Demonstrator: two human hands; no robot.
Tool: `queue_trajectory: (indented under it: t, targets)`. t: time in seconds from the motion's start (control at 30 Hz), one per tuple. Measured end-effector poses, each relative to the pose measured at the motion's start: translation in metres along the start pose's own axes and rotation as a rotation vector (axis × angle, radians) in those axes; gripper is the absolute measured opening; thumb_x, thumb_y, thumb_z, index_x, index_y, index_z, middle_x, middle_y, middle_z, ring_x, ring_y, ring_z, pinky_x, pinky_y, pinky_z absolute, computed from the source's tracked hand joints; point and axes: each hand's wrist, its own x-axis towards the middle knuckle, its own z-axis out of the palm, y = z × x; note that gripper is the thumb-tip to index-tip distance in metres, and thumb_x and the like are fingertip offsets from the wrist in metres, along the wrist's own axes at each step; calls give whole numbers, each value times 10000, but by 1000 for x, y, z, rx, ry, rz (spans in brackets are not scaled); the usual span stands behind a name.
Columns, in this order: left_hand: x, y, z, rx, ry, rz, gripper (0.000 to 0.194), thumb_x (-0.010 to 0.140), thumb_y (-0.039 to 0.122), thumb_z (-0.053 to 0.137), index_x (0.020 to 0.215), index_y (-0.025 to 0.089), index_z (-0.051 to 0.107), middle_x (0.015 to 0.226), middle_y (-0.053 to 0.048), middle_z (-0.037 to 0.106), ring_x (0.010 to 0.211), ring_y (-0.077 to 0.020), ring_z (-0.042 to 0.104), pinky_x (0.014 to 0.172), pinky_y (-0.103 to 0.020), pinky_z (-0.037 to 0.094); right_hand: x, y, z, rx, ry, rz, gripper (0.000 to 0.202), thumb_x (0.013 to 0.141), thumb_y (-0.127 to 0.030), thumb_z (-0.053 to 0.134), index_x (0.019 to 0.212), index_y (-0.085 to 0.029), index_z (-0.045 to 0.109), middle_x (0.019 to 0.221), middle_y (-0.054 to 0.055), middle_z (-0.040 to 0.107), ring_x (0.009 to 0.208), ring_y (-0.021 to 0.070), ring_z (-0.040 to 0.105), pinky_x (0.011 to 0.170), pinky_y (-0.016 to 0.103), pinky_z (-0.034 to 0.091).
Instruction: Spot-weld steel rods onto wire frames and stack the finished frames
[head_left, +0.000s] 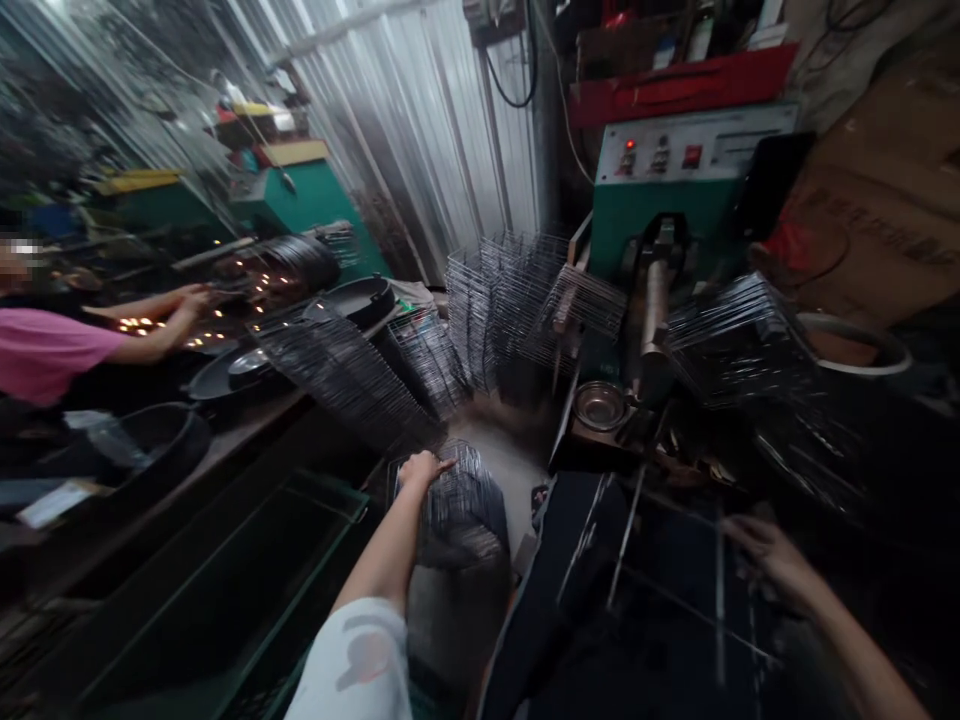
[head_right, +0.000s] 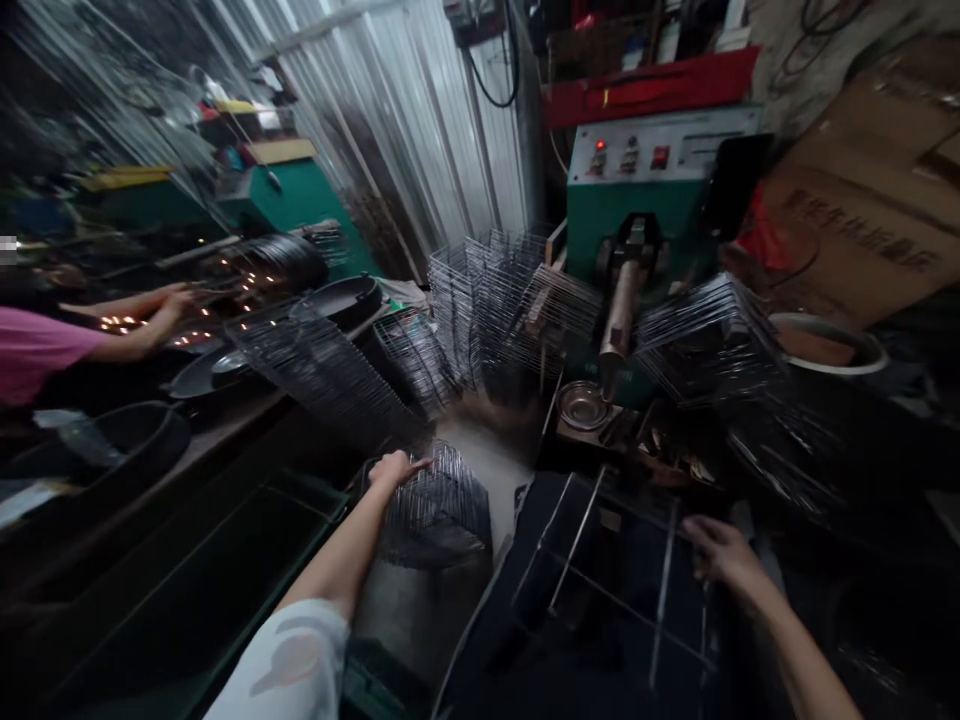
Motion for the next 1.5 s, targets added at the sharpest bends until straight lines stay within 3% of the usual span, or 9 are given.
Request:
queue_trajectory:
  t: [0.13,0.27,0.47,0.7,0.87,1.03,1.17,1.33,1.5]
  targets:
    - [8,43,-38,-31,164,131,481,859,581,565,1087,175,688,1085,-218,712,1040,-346,693,813,-379,532,24,15,19,-215,-68,-131,399,736,-664,554,807,-303,706,656,47,680,604,305,681,635,487,584]
    - [23,141,-90,-109,371,387,494,960,563,378,1289,243,561,1299,-146,620,1177,-298,626,908,-353,497,36,2,29,-485,-22,-377,360,803,-557,498,779,-289,737,951,98,744,979,350,691,925,499,525]
    - [28,256,-154,-191,590,568,381,968,363,390,1251,174,562,1214,-170,638,1040,-321,671,815,-374,505,38,-11,15,-582,-73,-447,296,897,-426,481,887,-277,737,958,62,748,940,279,702,859,400,547]
    - [13,258,-176,-122,735,648,305,969,325,373,1125,183,593,1114,-139,661,919,-313,685,708,-342,456,106,-110,-99,-769,530,-415,368,975,-339,376,1168,-170,639,1181,169,669,1093,323,630,927,441,487]
    - [-30,247,-180,-102,839,753,280,993,301,347,1101,215,590,1054,-92,665,866,-253,669,593,-291,346,156,-186,-129,-928,684,-364,361,965,-260,419,1283,-178,567,1291,172,602,1149,309,592,909,391,470]
    - [-71,216,-154,-84,885,855,277,1003,290,360,1040,208,622,940,-65,680,752,-205,644,565,-295,307,159,-212,-136,-1070,611,-309,303,972,-278,447,1088,-167,704,1089,165,705,1053,291,647,856,356,478]
    - [-96,169,-101,-158,793,850,255,992,282,384,1059,222,623,971,-60,703,711,-203,645,545,-296,302,140,-233,-146,-1177,600,-295,343,986,-315,439,1085,-153,725,1105,179,713,1033,276,662,823,329,481]
    - [-130,113,-5,-570,444,710,203,965,332,432,999,227,602,884,-81,707,703,-249,666,572,-321,368,82,-249,-128,-1329,506,-388,319,945,-173,439,1112,-152,710,1107,174,712,1011,269,672,759,312,477]
    - [-189,120,74,-1249,-115,611,405,923,528,506,1183,218,524,815,-20,652,715,-202,644,648,-311,493,-33,-243,-104,-1396,452,-578,348,947,-155,419,1197,-149,661,1125,161,707,1042,311,662,732,354,488]
